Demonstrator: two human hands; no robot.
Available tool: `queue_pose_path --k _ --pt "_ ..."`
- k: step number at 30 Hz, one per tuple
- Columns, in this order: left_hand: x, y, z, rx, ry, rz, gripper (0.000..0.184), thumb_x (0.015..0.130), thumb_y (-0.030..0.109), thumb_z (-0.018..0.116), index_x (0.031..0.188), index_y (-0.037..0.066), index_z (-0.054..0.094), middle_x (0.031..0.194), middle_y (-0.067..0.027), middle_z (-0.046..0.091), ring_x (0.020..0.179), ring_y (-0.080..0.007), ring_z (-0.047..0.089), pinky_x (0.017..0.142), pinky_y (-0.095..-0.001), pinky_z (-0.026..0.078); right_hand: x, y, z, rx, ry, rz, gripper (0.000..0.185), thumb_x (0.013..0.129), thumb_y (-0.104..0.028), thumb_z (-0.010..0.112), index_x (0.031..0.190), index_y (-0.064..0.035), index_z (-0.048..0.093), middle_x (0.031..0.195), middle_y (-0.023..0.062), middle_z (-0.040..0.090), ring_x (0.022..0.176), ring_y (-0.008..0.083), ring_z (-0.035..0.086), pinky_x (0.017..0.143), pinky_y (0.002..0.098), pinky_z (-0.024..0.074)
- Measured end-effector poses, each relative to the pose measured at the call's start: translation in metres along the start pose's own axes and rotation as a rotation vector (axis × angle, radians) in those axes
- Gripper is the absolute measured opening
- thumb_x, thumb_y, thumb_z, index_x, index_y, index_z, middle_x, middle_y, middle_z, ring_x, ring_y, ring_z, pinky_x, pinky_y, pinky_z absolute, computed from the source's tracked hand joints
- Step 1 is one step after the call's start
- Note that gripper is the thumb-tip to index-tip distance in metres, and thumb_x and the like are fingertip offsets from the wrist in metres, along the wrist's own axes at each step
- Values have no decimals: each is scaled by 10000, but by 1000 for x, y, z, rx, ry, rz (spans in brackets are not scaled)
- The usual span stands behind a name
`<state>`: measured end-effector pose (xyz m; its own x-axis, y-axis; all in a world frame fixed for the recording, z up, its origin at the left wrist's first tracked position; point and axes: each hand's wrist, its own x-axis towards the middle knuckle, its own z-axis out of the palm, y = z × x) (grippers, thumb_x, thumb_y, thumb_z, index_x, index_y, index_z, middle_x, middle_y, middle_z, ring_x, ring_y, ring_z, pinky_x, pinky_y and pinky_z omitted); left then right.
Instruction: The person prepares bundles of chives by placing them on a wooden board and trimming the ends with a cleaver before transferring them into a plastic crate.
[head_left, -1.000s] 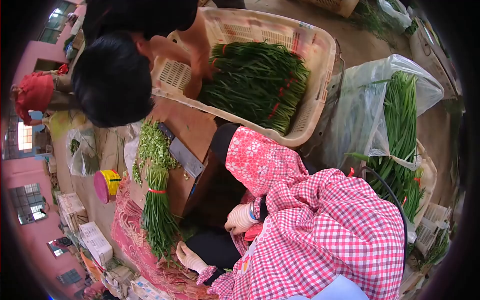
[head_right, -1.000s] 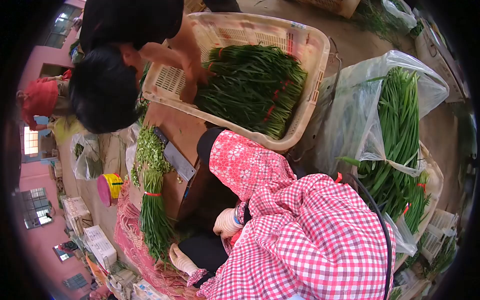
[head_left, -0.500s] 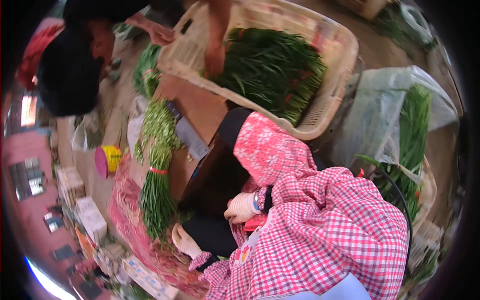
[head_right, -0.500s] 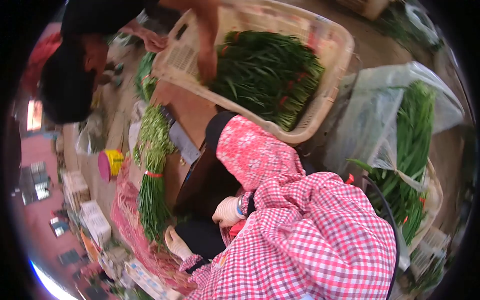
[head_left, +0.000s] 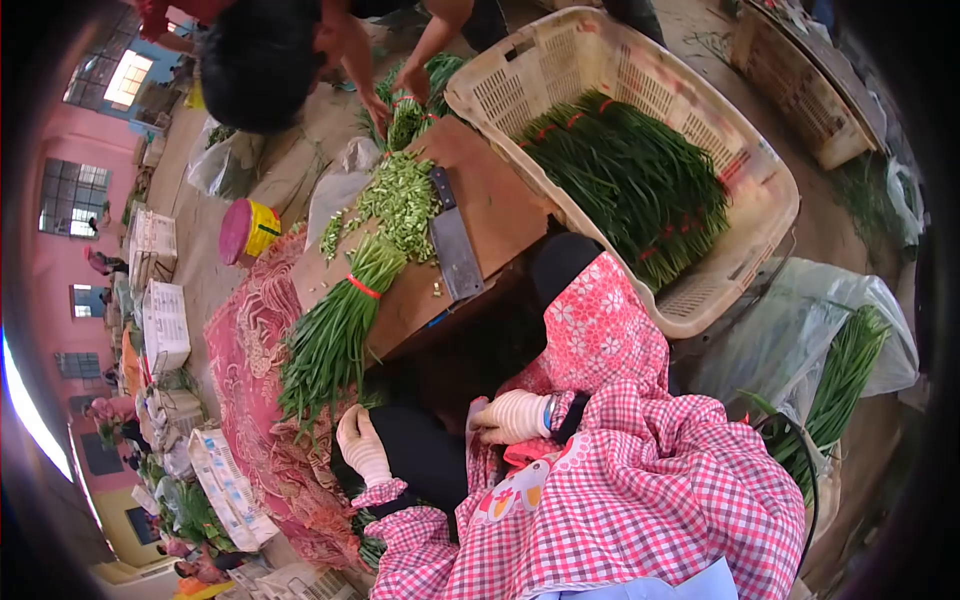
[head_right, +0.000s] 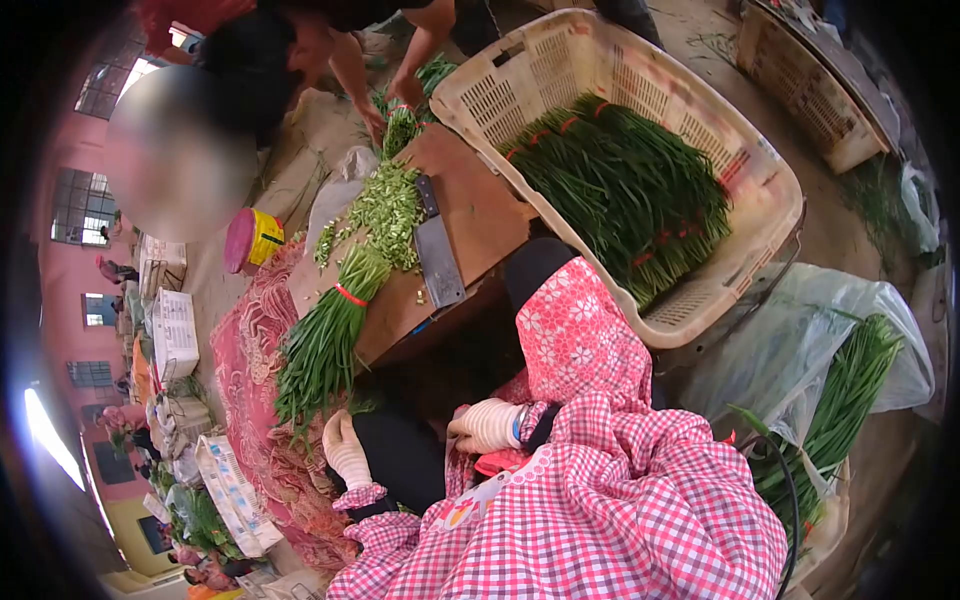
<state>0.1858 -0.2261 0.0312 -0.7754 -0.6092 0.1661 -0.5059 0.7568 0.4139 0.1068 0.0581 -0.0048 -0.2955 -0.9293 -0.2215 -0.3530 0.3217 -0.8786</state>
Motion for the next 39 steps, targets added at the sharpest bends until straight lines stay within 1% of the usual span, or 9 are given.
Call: queue_pose_path --k 7,9,11,13,18,19,22,28,39 --pt "0 -7 0 -47 -2 21 234 903 230 602 1005 38 686 1021 -115 670 1001 -288 587 920 -385 442 -2 -3 -3 48 22 32 358 854 -337 561 1120 -112 642 1022 167 666 954 359 634 831 432 501" --pt "0 -14 4 -139 -1 18 241 910 226 596 1009 22 679 1020 -122 669 984 -285 596 921 -376 442 0 3 3 21 39 -23 350 860 -326 567 1145 -128 615 948 193 659 857 388 635 750 467 501" --pt "0 -12 4 -163 -13 -46 254 917 226 589 1017 9 673 1027 -122 670 979 -277 602 927 -363 441 2 4 6 49 73 2 355 856 -331 570 1138 -123 620 949 181 665 864 384 636 756 465 504" --pt "-1 -7 2 -128 -21 -62 257 926 221 581 1034 5 667 1044 -119 670 986 -268 600 934 -356 440 3 3 7 43 42 26 349 837 -324 568 1102 -117 658 1014 155 678 947 349 643 822 438 507" --pt "0 -6 -1 -83 -66 -41 282 944 226 562 1082 -3 648 1091 -131 658 1017 -262 593 949 -344 433 0 -2 1 40 -3 50 357 841 -298 561 1133 -114 649 1037 127 682 976 330 641 831 431 506" --pt "0 -4 -1 -80 -83 -24 282 944 226 562 1082 -3 648 1091 -131 658 1017 -262 593 949 -344 433 2 1 2 54 14 60 357 841 -298 561 1133 -114 649 1037 127 682 976 330 641 831 431 506" --pt "0 14 -8 -106 -116 -143 387 936 301 574 1142 -21 633 1150 -138 646 1057 -252 579 971 -332 414 8 5 10 43 6 24 363 829 -316 560 1118 -109 637 984 145 677 930 349 645 785 451 515" --pt "4 -3 -2 -77 -114 -109 350 956 267 554 1126 -30 630 1127 -154 653 1041 -262 595 955 -333 435 6 1 4 37 -34 18 381 852 -328 557 1143 -88 618 979 174 673 934 370 639 799 466 509" --pt "2 5 -3 -129 -114 -115 306 952 227 561 1109 -25 633 1111 -140 659 1020 -242 604 951 -319 446 4 -2 2 30 -54 13 379 864 -337 549 1164 -112 613 1012 164 665 948 359 637 801 466 511"
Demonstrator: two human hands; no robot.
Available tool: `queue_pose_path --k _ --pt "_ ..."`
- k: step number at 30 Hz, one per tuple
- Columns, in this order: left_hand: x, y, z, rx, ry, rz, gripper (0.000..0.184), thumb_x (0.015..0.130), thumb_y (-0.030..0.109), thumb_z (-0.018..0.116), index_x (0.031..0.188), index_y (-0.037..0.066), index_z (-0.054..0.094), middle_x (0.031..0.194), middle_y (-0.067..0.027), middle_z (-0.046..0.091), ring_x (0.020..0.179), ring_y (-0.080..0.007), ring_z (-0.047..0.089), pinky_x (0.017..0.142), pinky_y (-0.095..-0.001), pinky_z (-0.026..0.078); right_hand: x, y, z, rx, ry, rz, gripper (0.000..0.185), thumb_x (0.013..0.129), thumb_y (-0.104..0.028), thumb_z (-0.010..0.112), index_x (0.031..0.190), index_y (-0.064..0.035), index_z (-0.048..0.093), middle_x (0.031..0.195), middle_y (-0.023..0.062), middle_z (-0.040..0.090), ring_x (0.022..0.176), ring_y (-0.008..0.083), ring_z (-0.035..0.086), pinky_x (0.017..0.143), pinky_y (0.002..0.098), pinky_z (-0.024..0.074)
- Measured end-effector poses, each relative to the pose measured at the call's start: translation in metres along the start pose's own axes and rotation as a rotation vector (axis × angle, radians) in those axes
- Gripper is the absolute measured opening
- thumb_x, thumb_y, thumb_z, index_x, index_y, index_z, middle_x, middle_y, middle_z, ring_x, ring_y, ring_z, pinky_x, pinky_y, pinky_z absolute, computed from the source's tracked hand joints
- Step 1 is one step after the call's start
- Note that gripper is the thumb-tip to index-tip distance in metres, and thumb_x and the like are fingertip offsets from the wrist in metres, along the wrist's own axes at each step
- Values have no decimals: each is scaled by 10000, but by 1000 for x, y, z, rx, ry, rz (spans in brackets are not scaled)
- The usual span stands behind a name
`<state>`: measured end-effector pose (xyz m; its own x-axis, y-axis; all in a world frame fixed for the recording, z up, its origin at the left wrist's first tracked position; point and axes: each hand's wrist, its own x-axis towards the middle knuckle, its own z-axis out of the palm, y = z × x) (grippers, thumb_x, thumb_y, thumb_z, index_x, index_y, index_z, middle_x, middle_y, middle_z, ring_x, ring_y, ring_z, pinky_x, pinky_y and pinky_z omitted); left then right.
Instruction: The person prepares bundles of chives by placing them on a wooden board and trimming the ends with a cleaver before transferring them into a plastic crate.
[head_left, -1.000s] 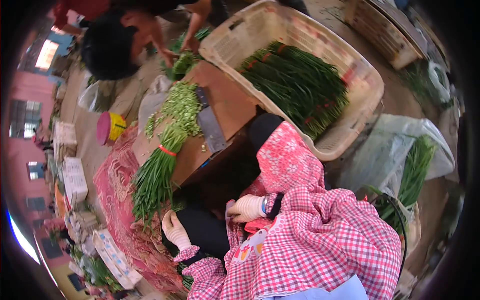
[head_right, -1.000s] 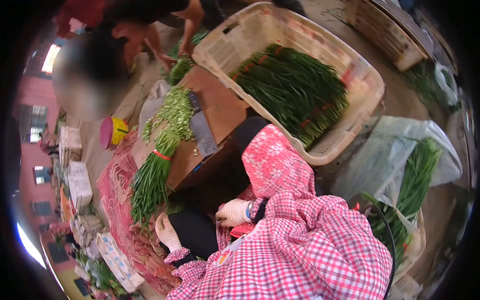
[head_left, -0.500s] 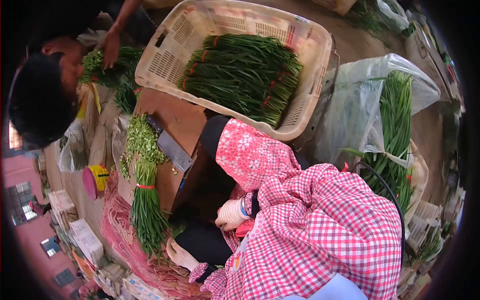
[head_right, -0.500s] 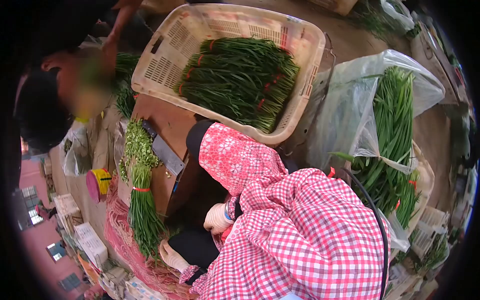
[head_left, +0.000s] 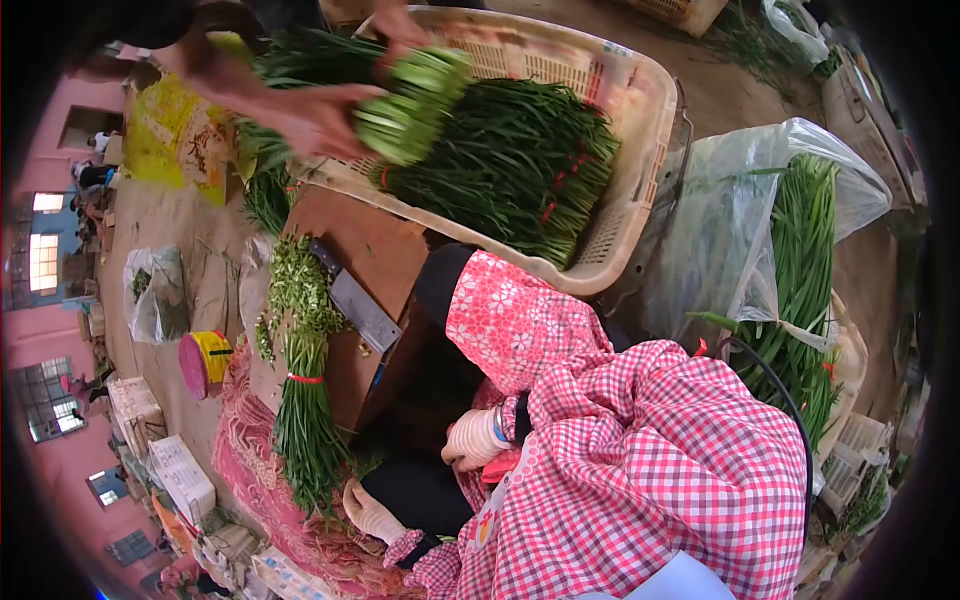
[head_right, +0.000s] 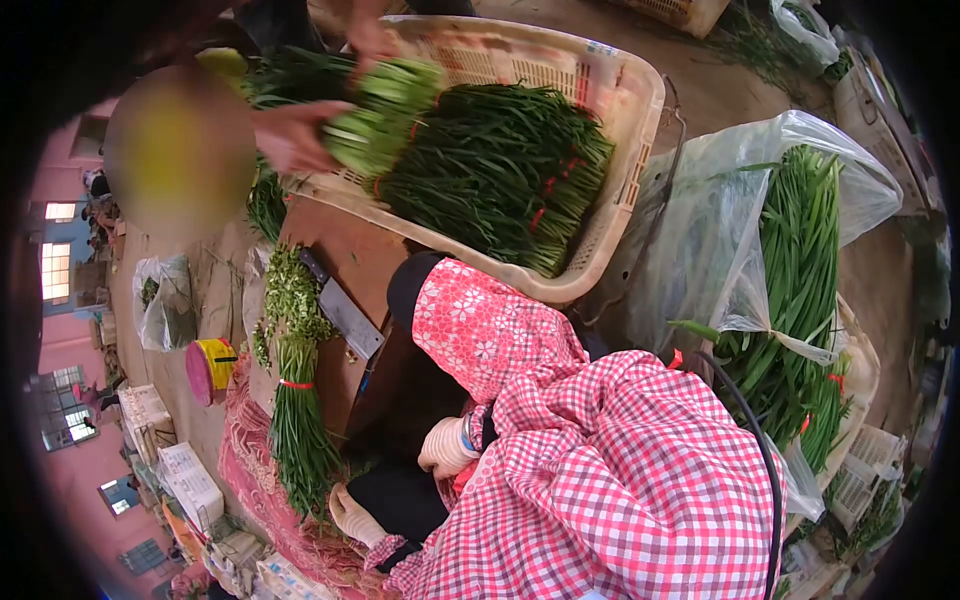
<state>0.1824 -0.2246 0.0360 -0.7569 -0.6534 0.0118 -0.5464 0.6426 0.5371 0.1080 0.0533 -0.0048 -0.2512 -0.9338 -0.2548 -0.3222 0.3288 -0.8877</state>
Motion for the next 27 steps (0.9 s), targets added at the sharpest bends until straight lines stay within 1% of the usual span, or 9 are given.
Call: queue_pose_path --k 10,13,16,19,22,25,27 --pt "0 0 1 -21 10 19 295 948 227 567 1087 -20 650 1087 -137 665 998 -247 610 934 -319 455 1 3 4 4 38 -20 374 864 -329 546 1160 -112 618 999 155 671 949 352 638 806 459 508" --pt "1 0 0 44 22 26 301 948 234 565 1083 -18 660 1095 -144 667 1001 -255 613 928 -321 458 2 1 2 -10 3 6 381 860 -326 546 1173 -121 616 996 151 676 946 352 641 803 460 509" --pt "2 -4 0 37 21 13 315 948 245 566 1096 -18 659 1114 -149 665 1009 -259 614 928 -321 458 1 0 0 2 -22 15 391 857 -317 550 1186 -115 614 1011 152 678 951 348 643 802 456 510" --pt "4 -7 0 -22 -4 22 321 950 252 566 1100 -15 660 1123 -151 665 1010 -260 616 928 -321 458 1 2 1 9 -9 3 392 856 -313 555 1186 -109 613 995 155 680 943 348 645 796 454 511" --pt "4 -4 1 21 9 29 323 951 255 566 1104 -14 659 1119 -151 666 1001 -263 620 924 -321 461 0 0 0 -7 -14 -3 383 861 -313 554 1177 -106 615 971 154 681 924 347 648 789 456 512" --pt "3 -1 2 -29 16 0 310 950 243 567 1095 -14 661 1113 -149 668 999 -259 620 923 -320 462 -1 1 0 2 10 -17 372 863 -313 554 1163 -104 620 954 152 682 909 346 651 780 458 514" --pt "2 2 2 -3 20 12 297 947 228 568 1088 -16 661 1107 -145 669 999 -255 619 925 -319 462 -1 0 2 6 23 -14 365 859 -317 553 1153 -113 625 937 153 681 896 347 652 763 461 518"
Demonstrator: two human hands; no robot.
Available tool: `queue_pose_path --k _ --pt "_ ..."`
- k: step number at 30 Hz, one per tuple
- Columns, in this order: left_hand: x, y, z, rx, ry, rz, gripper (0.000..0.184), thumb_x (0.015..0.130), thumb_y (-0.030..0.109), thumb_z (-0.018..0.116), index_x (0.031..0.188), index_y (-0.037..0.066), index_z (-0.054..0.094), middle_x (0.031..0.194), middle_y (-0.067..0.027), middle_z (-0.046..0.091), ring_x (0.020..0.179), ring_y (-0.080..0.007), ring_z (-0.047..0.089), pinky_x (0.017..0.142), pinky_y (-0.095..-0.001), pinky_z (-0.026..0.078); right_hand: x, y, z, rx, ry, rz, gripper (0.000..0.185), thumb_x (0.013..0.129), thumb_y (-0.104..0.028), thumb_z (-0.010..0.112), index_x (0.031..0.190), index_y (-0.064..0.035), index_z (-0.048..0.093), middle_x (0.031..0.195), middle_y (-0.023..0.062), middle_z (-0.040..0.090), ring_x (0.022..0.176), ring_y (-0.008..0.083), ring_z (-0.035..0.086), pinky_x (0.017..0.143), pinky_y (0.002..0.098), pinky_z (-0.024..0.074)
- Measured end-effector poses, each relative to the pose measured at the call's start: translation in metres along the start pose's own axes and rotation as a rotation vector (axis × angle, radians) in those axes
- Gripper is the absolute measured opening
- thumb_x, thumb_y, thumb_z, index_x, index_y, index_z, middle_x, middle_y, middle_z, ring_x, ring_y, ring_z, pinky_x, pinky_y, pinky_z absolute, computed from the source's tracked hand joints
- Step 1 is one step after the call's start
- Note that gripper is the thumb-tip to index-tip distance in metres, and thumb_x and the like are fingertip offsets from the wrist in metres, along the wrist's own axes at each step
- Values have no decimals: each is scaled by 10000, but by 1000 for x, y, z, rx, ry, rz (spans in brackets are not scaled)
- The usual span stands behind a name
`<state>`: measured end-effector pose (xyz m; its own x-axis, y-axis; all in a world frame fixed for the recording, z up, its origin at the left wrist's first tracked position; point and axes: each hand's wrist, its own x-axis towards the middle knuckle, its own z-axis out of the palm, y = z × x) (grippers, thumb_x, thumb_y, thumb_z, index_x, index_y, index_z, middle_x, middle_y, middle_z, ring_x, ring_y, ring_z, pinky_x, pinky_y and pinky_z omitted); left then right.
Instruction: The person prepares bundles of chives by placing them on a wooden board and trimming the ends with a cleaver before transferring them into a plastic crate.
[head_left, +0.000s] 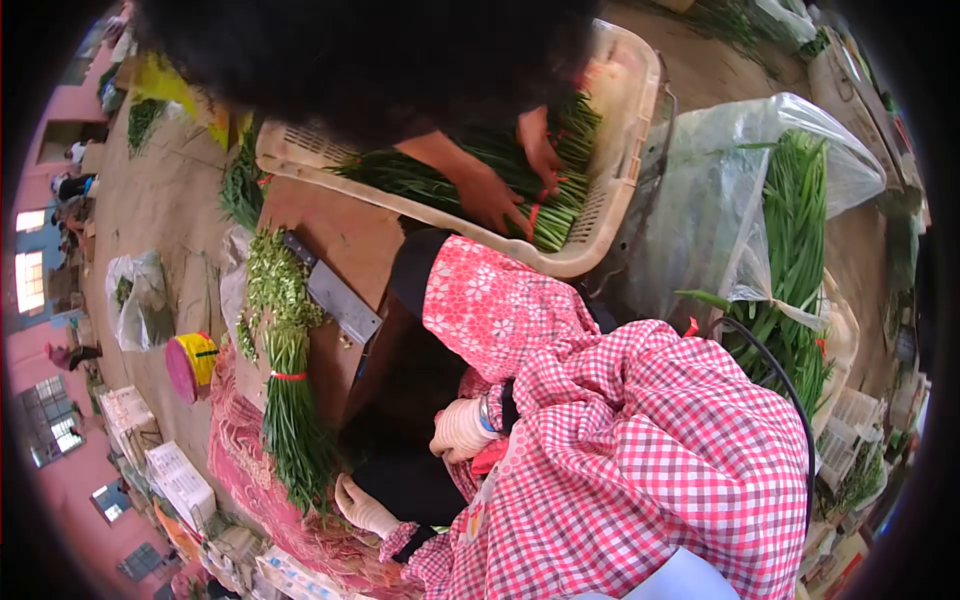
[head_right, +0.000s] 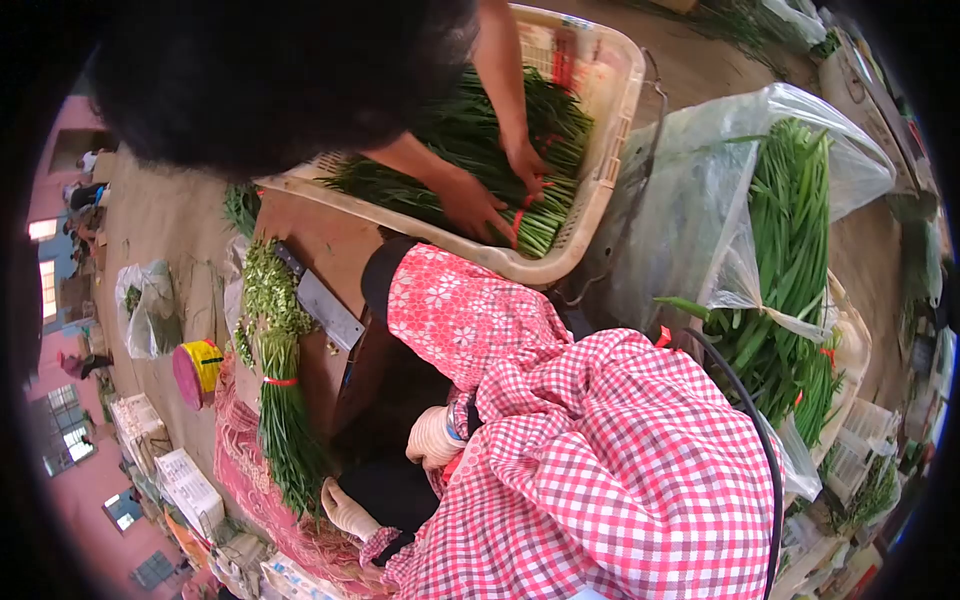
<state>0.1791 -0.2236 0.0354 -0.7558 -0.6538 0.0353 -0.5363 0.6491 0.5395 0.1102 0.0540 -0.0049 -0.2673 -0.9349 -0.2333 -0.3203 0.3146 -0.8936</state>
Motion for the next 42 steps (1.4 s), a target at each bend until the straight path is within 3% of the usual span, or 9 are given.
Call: queue_pose_path --k 3,4,21,23,25,27,42 --pt "-1 2 -1 10 7 6 272 941 200 570 1078 -19 658 1094 -140 669 997 -249 617 927 -321 461 -1 -2 -3 2 16 -7 360 847 -325 551 1138 -128 629 920 159 675 886 351 650 741 467 521" --pt "0 2 0 -6 -2 3 261 938 186 571 1074 -21 655 1088 -139 667 996 -247 616 928 -323 461 -4 -4 -5 22 3 40 334 823 -283 559 1083 -99 659 1006 133 683 961 326 645 816 449 503" --pt "1 -2 3 -32 -2 -67 276 945 197 567 1097 -24 633 1094 -133 651 1004 -244 597 952 -322 440 -3 -4 -4 39 -22 28 356 834 -278 556 1138 -113 641 1011 133 684 958 339 645 814 454 507" --pt "1 -2 3 -52 -2 -69 278 946 198 567 1098 -26 630 1091 -132 651 1000 -244 597 952 -321 440 0 2 2 20 24 -38 351 848 -319 541 1146 -147 611 867 146 662 819 352 642 687 461 504" --pt "1 0 3 -49 -13 -64 278 945 199 572 1103 -23 628 1092 -133 649 995 -241 596 948 -323 440 2 4 4 20 33 -51 347 847 -323 543 1140 -150 613 867 146 662 813 351 643 683 460 506" --pt "1 -1 4 -49 2 -61 274 943 199 575 1096 -21 632 1088 -135 651 993 -242 598 945 -326 442 -5 -5 -5 51 -10 24 357 840 -286 550 1143 -122 642 1008 126 686 949 333 647 802 449 513" --pt "0 -8 -1 1 16 23 248 934 189 576 1058 -11 654 1061 -130 667 983 -246 607 938 -334 448 -2 -3 0 35 14 32 352 846 -312 545 1132 -139 653 983 135 688 944 340 645 798 449 514"
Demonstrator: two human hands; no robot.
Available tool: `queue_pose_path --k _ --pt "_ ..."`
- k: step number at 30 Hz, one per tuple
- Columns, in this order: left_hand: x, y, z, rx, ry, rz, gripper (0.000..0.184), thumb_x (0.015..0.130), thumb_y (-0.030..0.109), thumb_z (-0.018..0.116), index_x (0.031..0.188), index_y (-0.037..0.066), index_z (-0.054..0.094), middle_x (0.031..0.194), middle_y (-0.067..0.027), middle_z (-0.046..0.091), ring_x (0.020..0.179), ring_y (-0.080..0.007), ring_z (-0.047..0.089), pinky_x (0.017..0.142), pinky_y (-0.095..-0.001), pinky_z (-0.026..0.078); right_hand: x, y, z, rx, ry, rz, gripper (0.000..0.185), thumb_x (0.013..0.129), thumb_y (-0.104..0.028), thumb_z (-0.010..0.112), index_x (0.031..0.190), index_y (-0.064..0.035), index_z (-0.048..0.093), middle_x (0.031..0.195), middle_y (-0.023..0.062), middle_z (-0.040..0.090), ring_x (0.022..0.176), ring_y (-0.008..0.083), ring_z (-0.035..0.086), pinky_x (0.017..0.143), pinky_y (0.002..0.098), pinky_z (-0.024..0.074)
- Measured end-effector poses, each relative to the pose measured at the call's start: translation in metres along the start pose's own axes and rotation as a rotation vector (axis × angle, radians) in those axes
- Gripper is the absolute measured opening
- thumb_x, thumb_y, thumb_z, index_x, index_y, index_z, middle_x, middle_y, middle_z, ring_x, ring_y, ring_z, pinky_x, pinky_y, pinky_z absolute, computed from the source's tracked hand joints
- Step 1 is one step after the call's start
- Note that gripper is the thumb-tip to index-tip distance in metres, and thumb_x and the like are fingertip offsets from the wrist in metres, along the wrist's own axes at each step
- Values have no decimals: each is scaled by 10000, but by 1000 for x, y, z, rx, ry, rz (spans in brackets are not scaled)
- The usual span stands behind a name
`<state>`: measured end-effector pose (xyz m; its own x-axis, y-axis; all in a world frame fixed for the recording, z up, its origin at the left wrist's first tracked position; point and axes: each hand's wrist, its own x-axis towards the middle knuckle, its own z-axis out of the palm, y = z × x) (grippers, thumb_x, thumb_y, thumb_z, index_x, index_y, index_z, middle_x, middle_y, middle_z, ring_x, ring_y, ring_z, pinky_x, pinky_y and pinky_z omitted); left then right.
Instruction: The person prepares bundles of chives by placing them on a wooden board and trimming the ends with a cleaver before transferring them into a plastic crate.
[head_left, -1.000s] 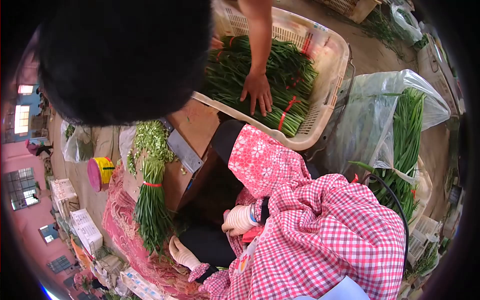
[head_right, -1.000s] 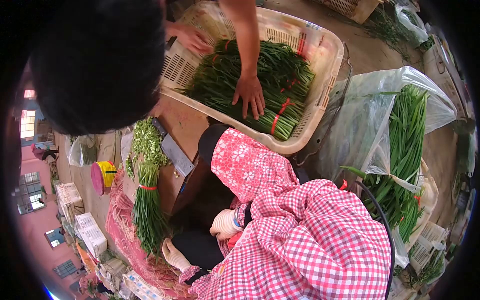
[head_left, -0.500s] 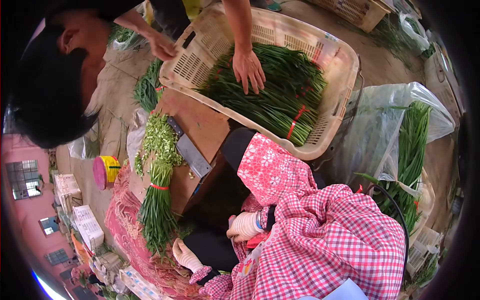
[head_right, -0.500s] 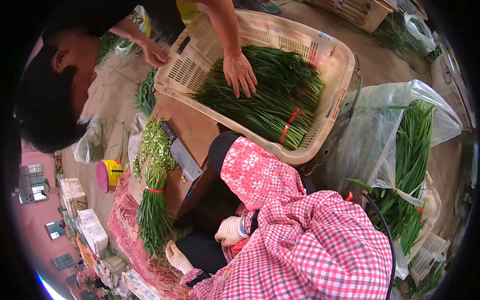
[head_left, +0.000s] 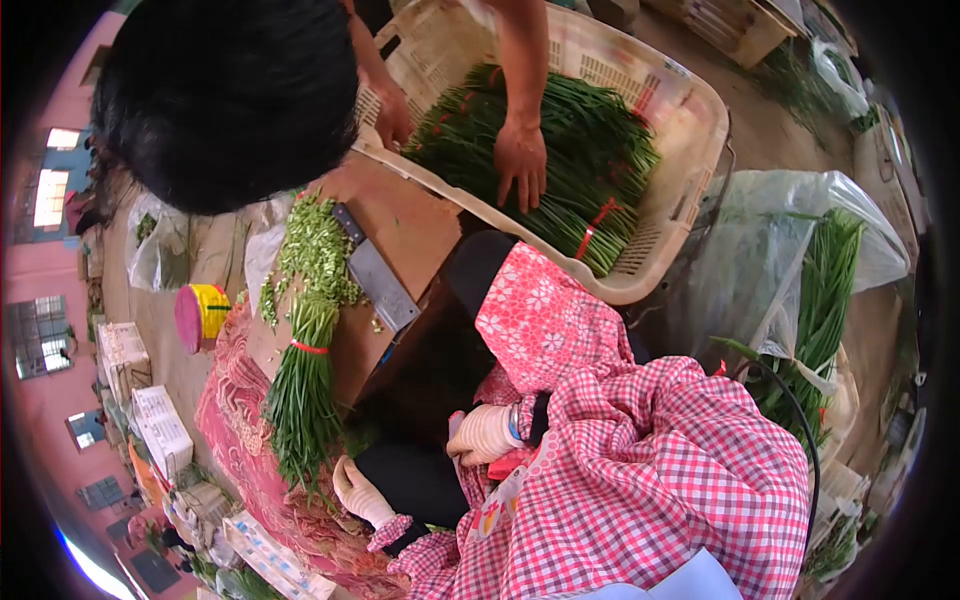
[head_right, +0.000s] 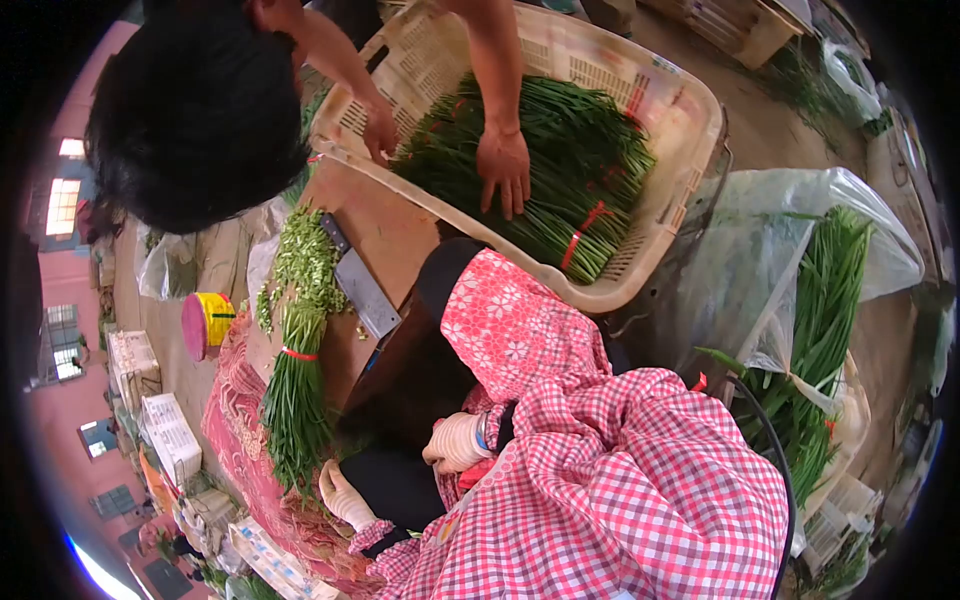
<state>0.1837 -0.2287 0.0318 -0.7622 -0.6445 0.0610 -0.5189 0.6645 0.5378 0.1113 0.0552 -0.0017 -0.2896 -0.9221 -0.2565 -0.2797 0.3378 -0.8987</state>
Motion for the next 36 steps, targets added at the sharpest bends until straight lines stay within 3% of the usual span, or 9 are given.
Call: queue_pose_path --k 16,18,25,27,28,36 --pt "-1 20 1 -7 -20 -66 270 947 218 563 1081 6 664 1082 -117 674 976 -229 612 918 -316 456 -1 -4 -6 0 -77 38 372 831 -278 573 1165 -126 636 1077 122 674 1023 314 630 858 432 497" --pt "1 17 1 0 -22 -58 271 947 219 563 1081 5 663 1081 -120 674 976 -233 612 918 -318 456 0 -1 -3 -26 -42 -33 383 852 -331 558 1171 -123 599 926 154 667 894 348 640 735 463 506" --pt "2 15 0 39 -34 -46 282 945 220 566 1084 -6 660 1089 -132 673 993 -245 616 926 -315 455 1 0 -1 -24 -12 -54 370 848 -333 560 1158 -139 616 924 150 669 888 341 643 735 459 509" --pt "4 12 0 44 -43 -42 291 945 228 567 1088 -7 660 1097 -134 672 1000 -246 615 928 -315 454 -4 -8 -8 -6 -42 26 350 831 -291 573 1135 -135 650 1054 110 680 997 299 637 849 428 494" --pt "3 11 0 42 -44 -41 300 944 235 567 1093 -8 660 1106 -135 671 1007 -246 615 930 -314 453 3 0 1 -23 -12 -36 351 839 -316 571 1140 -144 626 917 143 675 881 343 644 738 457 510" --pt "3 15 -2 34 -51 -83 326 942 253 568 1108 -13 655 1122 -133 667 1015 -244 610 941 -314 444 2 2 -2 23 -28 -53 351 846 -294 571 1144 -115 618 920 155 680 881 351 646 753 459 510"
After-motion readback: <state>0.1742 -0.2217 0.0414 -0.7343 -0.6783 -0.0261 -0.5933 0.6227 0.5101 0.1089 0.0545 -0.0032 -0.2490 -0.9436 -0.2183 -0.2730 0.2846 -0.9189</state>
